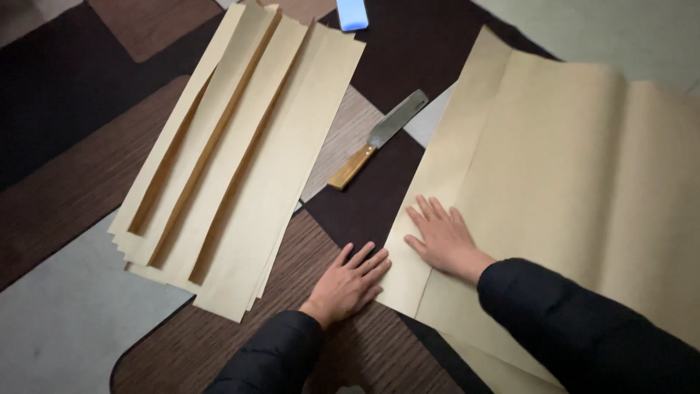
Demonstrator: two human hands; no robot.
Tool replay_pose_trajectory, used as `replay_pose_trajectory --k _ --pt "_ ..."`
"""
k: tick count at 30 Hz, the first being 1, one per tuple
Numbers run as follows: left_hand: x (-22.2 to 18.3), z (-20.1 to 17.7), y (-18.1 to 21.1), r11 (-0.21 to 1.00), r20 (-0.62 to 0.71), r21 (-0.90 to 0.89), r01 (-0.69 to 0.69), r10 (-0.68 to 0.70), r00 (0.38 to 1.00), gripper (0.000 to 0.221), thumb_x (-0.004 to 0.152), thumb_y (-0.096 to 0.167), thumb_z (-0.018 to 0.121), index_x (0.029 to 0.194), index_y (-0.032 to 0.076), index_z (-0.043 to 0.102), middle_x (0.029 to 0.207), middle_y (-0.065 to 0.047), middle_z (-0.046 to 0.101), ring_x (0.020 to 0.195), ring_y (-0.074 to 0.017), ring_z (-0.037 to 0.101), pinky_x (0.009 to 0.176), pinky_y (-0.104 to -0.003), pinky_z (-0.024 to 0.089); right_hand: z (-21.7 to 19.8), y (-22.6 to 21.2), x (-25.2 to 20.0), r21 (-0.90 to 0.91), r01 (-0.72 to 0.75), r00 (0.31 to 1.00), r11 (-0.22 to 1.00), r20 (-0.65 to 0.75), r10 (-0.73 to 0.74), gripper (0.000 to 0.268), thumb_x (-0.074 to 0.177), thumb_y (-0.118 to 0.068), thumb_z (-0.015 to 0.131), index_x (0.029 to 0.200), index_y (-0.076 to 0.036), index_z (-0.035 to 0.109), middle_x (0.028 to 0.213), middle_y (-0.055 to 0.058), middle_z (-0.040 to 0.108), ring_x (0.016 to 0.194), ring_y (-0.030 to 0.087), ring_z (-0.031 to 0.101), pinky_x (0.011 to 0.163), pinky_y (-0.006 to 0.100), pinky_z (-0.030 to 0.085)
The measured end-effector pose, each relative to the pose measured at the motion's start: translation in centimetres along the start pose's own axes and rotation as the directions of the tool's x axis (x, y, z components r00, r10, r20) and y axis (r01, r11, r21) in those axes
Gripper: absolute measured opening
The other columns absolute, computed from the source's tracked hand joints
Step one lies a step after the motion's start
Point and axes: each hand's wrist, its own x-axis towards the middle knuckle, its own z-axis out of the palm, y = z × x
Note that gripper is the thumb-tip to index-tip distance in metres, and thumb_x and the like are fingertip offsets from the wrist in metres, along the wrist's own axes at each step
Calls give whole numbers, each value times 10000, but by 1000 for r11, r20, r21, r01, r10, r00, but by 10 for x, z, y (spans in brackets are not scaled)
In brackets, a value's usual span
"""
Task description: Folding and cutting large sheets of paper into strips using a knife.
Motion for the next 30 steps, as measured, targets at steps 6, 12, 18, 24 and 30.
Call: replay_pose_trajectory --k 6,12,18,24,30 --pt "-10 -3 1 1000 -51 -1 -3 3 999 627 1202 486 448 1784 255 429 1817 -17 473 1716 -301 342 1374 -590 205 8 4 16 -45 23 996 999 -84 -27 755 1145 -622 444 1767 -195 420 1791 133 439 1661 379 420 1238 635 438" --pt "-10 1 4 998 -32 -55 11 -13 999 592 1246 436 386 1797 221 403 1845 -33 422 1730 -330 297 1380 -611 177 12 9 35 -29 -17 980 999 -201 11 659 1140 -590 513 1651 -183 593 1727 164 506 1644 433 434 1247 635 421" --pt "-14 -7 -5 996 -72 -77 -42 36 997 534 1237 363 437 1731 173 509 1792 -61 513 1692 -341 397 1372 -584 262 14 5 50 24 -79 995 997 -65 81 713 1152 -617 441 1696 -159 485 1890 201 287 1748 468 248 1319 722 294" --pt "-20 -11 -3 992 -65 -31 -119 117 991 525 1194 308 488 1673 104 565 1741 -116 576 1646 -354 473 1360 -582 323 18 8 53 10 -61 994 998 -93 61 749 1147 -638 438 1700 -133 452 1864 246 303 1740 484 256 1311 743 269" --pt "-3 -40 12 995 -48 -91 -42 38 998 485 1118 318 589 1491 26 695 1613 -154 666 1500 -393 562 1266 -579 377 48 3 53 -229 -27 840 973 -533 -101 661 1053 -549 564 1463 -39 661 1715 201 532 1639 412 436 1210 570 400"
